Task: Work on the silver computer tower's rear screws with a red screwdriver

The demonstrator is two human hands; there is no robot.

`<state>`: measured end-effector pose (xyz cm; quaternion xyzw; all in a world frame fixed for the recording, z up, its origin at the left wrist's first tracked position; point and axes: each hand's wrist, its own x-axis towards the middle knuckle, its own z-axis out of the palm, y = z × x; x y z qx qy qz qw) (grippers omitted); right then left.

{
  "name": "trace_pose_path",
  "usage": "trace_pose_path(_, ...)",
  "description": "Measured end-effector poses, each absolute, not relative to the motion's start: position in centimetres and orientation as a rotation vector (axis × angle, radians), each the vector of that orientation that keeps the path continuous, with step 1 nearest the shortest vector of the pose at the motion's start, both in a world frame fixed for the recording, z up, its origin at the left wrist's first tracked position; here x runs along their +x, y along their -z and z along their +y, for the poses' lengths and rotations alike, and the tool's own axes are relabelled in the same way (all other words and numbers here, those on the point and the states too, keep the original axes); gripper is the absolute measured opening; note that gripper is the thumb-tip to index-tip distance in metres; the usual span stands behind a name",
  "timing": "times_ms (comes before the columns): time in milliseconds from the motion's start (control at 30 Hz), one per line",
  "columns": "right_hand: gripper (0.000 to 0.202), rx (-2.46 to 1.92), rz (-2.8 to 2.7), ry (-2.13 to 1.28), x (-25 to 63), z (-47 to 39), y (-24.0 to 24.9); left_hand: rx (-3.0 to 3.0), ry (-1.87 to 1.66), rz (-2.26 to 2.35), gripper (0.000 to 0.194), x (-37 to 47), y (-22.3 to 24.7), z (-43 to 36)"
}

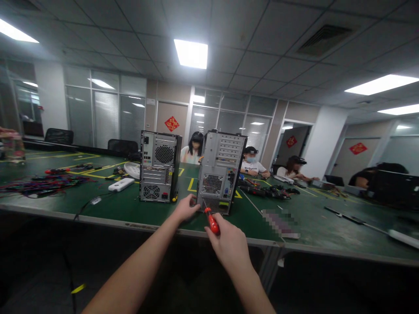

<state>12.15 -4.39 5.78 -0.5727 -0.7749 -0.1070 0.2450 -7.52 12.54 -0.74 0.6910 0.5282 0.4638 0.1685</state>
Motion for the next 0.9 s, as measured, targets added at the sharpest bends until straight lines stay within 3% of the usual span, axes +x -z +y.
trace_pose_path(167, 0.035, -1.55, -2.112, 0.362, 12.8, -4.9, -5.6, 1.959, -1.291, 1.555, 0.035, -7.4, 0.6, 12.3)
trace_pose_path(500, 0.026, -1.61, -2.074, 0.275, 12.2, -5.2, -5.5, 1.975, -1.255, 1.56, 0.032, -7.4, 0.1, 11.8)
trace_pose_path(667, 0.039, -1.566, -2.077, 0.358, 12.4, -5.6, -5.0, 1.996, -1.257, 1.576, 0.029, -7.4, 0.3, 12.0)
trace_pose_path(900, 0.046, -1.547, -2.11, 0.201, 12.1, -6.2, -4.9, 2.005, -1.266, 1.552, 0.03, -7.4, 0.8, 12.6)
